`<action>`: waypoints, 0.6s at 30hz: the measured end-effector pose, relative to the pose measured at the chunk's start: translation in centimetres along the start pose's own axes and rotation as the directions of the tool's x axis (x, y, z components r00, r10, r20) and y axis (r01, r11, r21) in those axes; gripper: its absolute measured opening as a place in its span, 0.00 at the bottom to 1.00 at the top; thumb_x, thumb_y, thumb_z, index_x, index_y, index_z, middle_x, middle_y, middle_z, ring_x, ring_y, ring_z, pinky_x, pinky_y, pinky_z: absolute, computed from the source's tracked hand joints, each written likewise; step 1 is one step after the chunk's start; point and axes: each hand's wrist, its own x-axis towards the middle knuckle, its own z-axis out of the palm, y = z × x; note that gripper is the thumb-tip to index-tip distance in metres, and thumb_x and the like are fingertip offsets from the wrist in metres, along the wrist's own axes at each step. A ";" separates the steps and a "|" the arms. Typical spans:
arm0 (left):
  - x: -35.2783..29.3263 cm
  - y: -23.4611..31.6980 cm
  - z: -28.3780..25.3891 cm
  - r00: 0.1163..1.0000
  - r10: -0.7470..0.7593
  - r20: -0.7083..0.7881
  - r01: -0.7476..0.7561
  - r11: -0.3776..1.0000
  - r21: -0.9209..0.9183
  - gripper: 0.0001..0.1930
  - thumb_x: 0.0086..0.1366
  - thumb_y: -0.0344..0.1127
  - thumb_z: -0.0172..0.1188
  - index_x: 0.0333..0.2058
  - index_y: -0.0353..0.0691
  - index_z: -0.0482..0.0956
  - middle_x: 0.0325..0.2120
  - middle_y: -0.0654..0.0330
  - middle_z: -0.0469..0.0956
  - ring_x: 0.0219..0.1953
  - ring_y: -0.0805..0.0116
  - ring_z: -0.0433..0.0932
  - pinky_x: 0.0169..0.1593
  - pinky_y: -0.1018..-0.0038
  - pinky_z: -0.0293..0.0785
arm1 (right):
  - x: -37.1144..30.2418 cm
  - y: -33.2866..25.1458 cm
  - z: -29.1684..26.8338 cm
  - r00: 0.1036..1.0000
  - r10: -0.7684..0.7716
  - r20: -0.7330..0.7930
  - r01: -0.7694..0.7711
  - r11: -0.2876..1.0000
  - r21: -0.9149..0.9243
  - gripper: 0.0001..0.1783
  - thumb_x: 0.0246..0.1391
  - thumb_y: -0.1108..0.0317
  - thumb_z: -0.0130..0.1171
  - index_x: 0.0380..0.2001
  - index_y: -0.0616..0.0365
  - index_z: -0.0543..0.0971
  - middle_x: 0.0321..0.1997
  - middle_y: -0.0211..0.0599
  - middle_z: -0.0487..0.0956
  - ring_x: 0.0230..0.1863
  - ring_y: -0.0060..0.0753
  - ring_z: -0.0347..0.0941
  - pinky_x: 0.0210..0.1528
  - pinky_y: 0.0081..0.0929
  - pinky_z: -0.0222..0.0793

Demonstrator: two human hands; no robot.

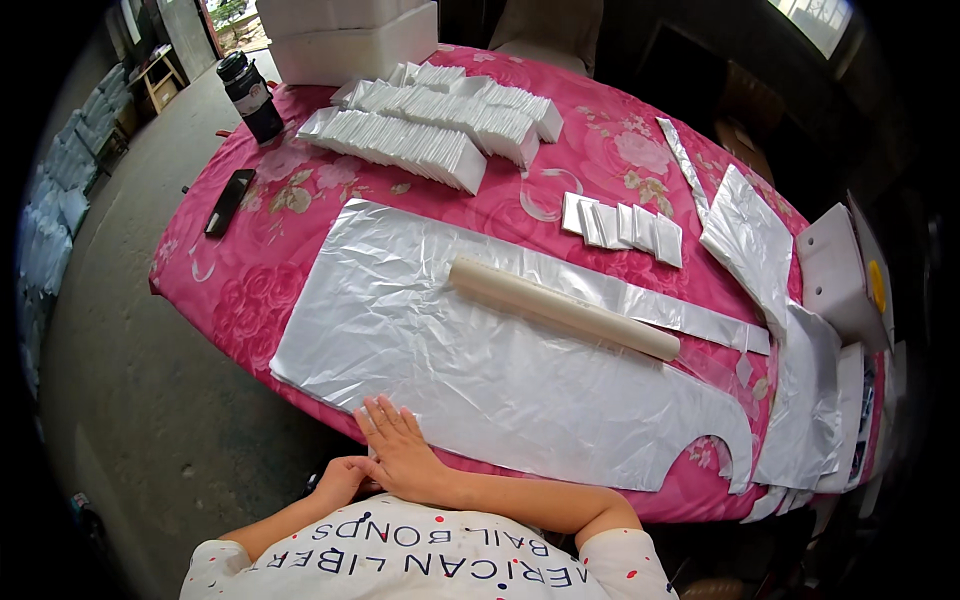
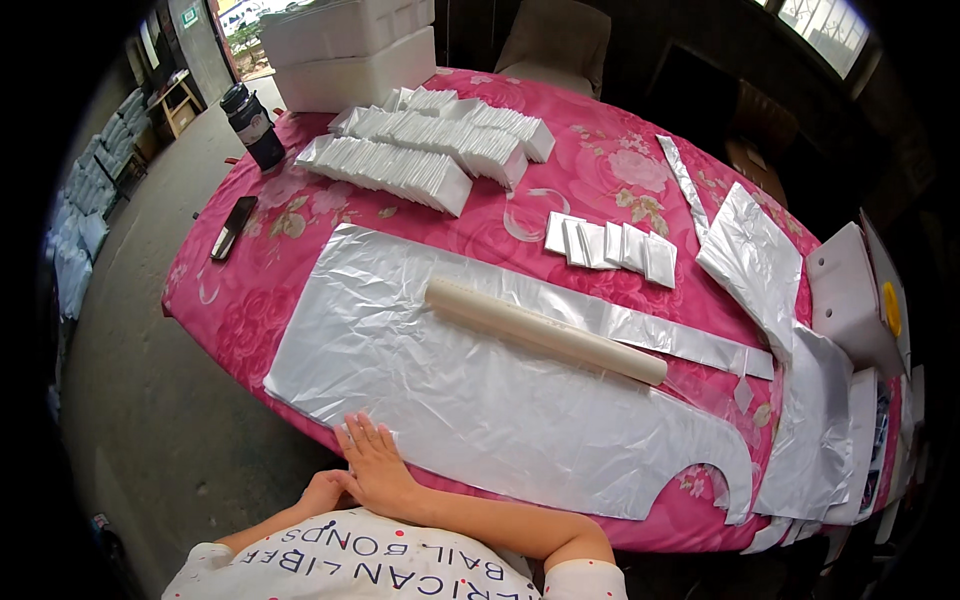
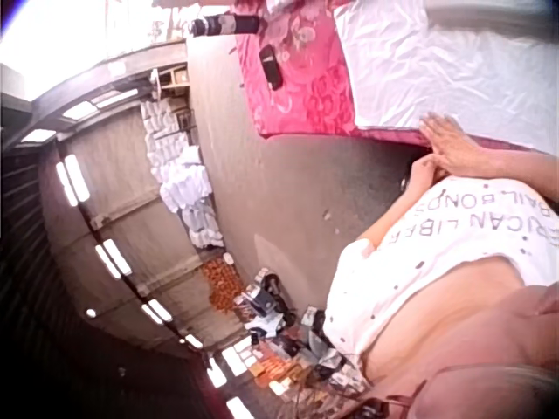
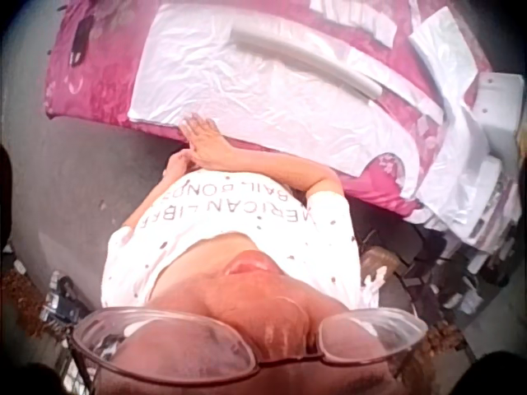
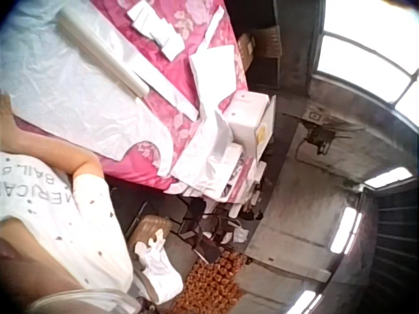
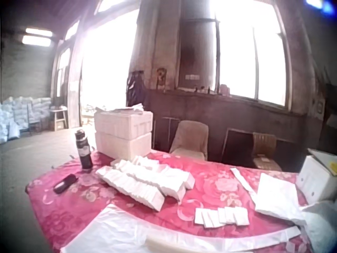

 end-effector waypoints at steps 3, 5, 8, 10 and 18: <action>-0.1 0.8 0.3 0.990 0.142 -0.020 -0.134 0.968 0.212 0.09 0.61 0.30 0.53 0.34 0.32 0.79 0.28 0.59 0.79 0.28 0.75 0.75 0.33 0.77 0.72 | 0.3 -0.6 -0.6 0.977 -0.078 0.201 0.105 0.986 -0.129 0.34 0.58 0.51 0.44 0.62 0.59 0.56 0.68 0.54 0.46 0.70 0.52 0.34 0.67 0.50 0.29; 0.4 1.3 -0.2 0.990 0.142 0.018 -0.135 0.881 0.453 0.07 0.58 0.28 0.55 0.33 0.34 0.80 0.27 0.61 0.80 0.29 0.79 0.74 0.33 0.78 0.71 | 0.1 0.0 -2.1 0.967 -0.183 0.174 0.210 0.966 -0.151 0.23 0.54 0.57 0.51 0.50 0.58 0.69 0.65 0.53 0.52 0.70 0.52 0.35 0.66 0.52 0.31; -0.9 6.9 2.0 0.925 0.315 0.212 -0.368 0.601 0.710 0.07 0.54 0.28 0.59 0.33 0.35 0.80 0.25 0.58 0.80 0.25 0.76 0.76 0.30 0.77 0.73 | -0.3 1.9 -7.3 0.944 -0.270 0.190 0.310 0.924 -0.223 0.13 0.48 0.63 0.57 0.35 0.58 0.74 0.56 0.47 0.64 0.65 0.49 0.47 0.65 0.50 0.39; -0.5 10.4 3.8 0.875 0.358 0.325 -0.473 0.488 0.734 0.10 0.52 0.26 0.61 0.36 0.36 0.79 0.32 0.58 0.80 0.29 0.71 0.78 0.35 0.77 0.75 | -1.1 4.5 -10.2 0.944 -0.325 0.059 0.330 0.929 -0.166 0.08 0.43 0.68 0.61 0.27 0.57 0.75 0.47 0.40 0.72 0.58 0.46 0.59 0.61 0.46 0.50; 11.6 24.5 11.3 0.559 0.737 0.380 -0.819 0.417 0.395 0.21 0.56 0.29 0.60 0.49 0.34 0.70 0.48 0.53 0.71 0.48 0.64 0.73 0.48 0.72 0.72 | -4.9 19.0 -32.5 0.546 0.474 -0.691 -0.094 0.854 0.512 0.10 0.52 0.69 0.59 0.33 0.66 0.78 0.28 0.28 0.77 0.28 0.15 0.69 0.32 0.15 0.65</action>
